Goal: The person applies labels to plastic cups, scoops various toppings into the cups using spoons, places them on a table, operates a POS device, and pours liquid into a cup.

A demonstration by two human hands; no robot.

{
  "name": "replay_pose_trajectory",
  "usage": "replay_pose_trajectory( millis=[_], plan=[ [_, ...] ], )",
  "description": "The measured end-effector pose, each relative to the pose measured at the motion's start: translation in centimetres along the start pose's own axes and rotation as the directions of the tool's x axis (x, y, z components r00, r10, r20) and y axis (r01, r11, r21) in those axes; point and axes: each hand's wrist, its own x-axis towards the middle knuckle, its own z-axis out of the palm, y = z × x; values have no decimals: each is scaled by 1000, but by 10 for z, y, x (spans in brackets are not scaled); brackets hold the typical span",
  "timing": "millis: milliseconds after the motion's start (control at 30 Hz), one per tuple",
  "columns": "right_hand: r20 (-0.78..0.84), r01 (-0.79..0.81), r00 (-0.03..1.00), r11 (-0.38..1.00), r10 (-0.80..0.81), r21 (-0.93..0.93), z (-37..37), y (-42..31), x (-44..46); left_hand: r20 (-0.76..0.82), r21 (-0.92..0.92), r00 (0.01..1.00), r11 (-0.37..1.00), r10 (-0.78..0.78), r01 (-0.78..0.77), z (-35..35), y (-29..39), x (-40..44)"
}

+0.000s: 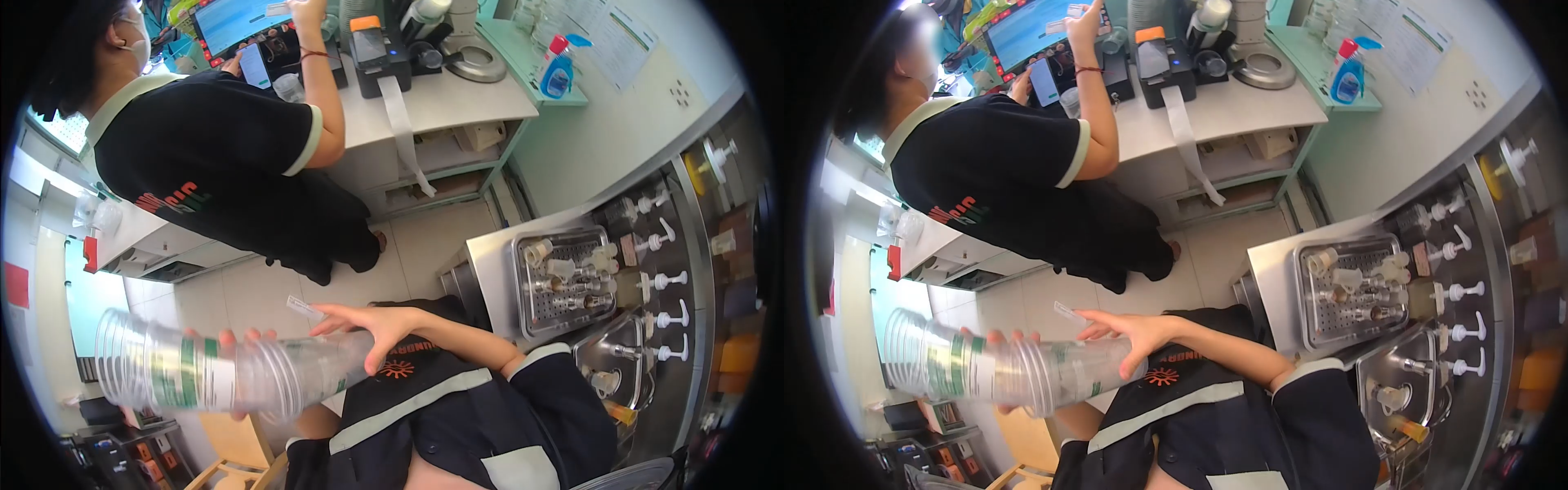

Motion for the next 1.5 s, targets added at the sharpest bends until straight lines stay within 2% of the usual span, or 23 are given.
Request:
replay_pose_trajectory(
  millis=[67,233,300,333,433,533,667,733,800,867,900,933,967,1000,1067,1133,1167,1233,1267,1300,1333,1400,1500],
  plan=[
    [56,-53,997,987,45,154,20,-10,-20,-86,-54,996,998,8,-12,18,-19,-8],
    [-89,-153,982,982,164,111,63,-31,-80,-26,-84,989,987,-143,141,53,-33,-18],
    [-249,-101,965,993,81,-68,77,-31,-94,121,-88,977,978,-178,189,58,-35,-19],
    [-243,-99,967,993,80,-68,81,-35,-99,120,-83,977,979,-174,185,57,-31,-25],
    [-405,-160,913,872,-48,-463,85,-38,-111,-49,-102,991,988,-121,116,58,-22,-32],
    [-460,-169,872,778,-169,-606,88,-45,-115,29,-140,989,979,-148,150,52,-25,-21],
    [-491,-191,849,753,-196,-630,90,-46,-112,-37,52,997,997,-63,65,55,-28,-1],
    [-617,-366,767,670,-176,-646,91,-48,-113,-88,98,996,995,16,-7,55,-21,14],
    [-604,-367,776,649,-181,-666,86,-43,-114,-9,14,999,999,-51,51,51,-10,27],
    [-546,-173,837,932,-30,-317,82,-39,-114,75,-64,990,990,-122,127,48,-9,35],
    [-546,-175,837,933,-28,-315,81,-36,-114,139,-144,982,978,-129,149,49,-14,38],
    [-423,-86,901,996,94,38,79,-33,-112,203,-222,971,959,-129,174,49,-19,41],
    [-258,-41,954,917,155,397,77,-29,-111,257,-323,962,929,-96,179,47,-28,44],
    [-258,-41,954,916,155,399,77,-22,-113,256,-322,962,930,-97,179,47,-32,48],
    [96,-321,924,613,371,722,78,-7,-119,337,-374,934,893,-119,249,49,-33,57],
    [73,-310,920,601,385,737,81,-18,-111,368,-364,916,882,-158,298,42,-39,62],
    [-55,-178,951,682,305,710,82,-21,-108,455,-428,871,812,-187,398,32,-55,58],
    [-233,102,972,832,34,545,77,-12,-102,350,-552,862,663,-366,505,48,-69,43],
    [-246,109,969,834,32,541,75,-15,-99,296,-508,854,686,-428,520,54,-76,36],
    [-537,297,843,811,26,504,76,-24,-97,300,-534,851,663,-432,525,56,-86,30],
    [-776,462,630,787,33,409,76,-33,-96,305,-553,845,641,-439,532,55,-93,27],
    [-904,401,408,915,-131,48,57,-57,-96,356,-562,771,539,-528,628,52,-106,23],
    [-759,136,233,793,-609,-594,-4,-97,-92,370,-453,572,395,-732,799,50,-132,22]
  ],
)
